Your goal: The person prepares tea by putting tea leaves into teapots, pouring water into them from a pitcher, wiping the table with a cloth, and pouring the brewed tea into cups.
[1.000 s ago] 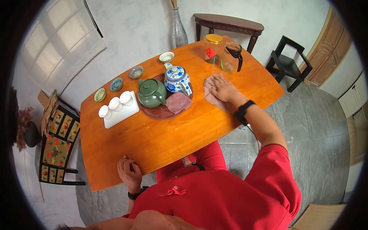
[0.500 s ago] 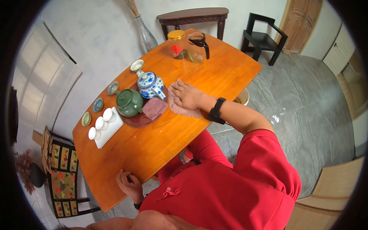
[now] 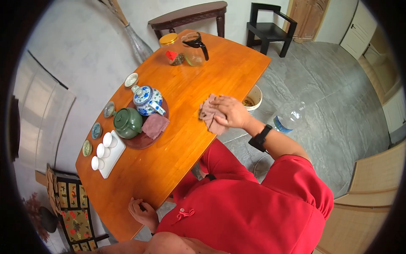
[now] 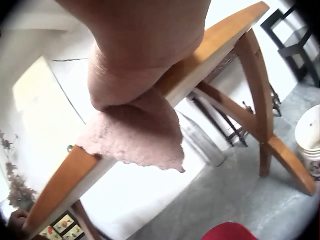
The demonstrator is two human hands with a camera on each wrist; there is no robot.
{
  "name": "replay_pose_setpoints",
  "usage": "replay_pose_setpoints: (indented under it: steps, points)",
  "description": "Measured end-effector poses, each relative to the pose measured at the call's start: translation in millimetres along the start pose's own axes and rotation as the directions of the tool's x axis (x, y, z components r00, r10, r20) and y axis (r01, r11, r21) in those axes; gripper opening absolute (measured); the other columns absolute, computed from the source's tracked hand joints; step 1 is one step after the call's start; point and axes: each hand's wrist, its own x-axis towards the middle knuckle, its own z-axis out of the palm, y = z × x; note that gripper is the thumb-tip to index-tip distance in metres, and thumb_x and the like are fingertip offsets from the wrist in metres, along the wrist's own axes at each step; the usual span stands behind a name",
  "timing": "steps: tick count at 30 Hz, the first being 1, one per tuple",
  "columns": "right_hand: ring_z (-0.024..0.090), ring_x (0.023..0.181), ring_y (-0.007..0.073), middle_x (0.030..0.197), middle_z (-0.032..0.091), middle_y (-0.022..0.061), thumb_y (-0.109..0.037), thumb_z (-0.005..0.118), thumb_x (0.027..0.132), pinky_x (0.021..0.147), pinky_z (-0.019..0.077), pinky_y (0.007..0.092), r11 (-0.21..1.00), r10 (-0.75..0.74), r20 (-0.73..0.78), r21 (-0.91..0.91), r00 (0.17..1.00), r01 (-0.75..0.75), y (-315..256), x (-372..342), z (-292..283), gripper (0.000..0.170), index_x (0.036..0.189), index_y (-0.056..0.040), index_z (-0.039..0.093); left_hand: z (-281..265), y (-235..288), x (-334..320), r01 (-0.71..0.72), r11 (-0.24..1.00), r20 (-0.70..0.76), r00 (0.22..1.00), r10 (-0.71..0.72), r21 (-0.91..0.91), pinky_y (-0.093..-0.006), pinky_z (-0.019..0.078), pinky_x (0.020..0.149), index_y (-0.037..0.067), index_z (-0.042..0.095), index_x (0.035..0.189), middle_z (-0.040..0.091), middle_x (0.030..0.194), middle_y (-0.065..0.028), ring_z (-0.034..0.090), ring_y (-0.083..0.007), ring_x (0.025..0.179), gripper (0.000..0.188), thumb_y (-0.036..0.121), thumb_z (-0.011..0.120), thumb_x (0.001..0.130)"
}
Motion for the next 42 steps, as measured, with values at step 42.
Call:
replay_pose_setpoints:
  steps: [42]
  points:
    - [0.062,0.102,0.0367,0.104,0.068,0.0206,-0.046,0.062,0.083,0.088,0.0487,0.0403,0.526,0.805,-0.477,0.299,0.353,-0.796,307.8,-22.0,-59.1,0.051,0.108,-0.0024,0.067,27.8,-40.6,-13.6,-0.021,1.0,-0.052,0.998,0.02,-0.022,-0.0431,0.0492,0.09,-0.005,0.058,0.085,0.053,0.09,-0.0194,0.058,-0.0377,0.099,0.018,-0.01,0.041,0.081]
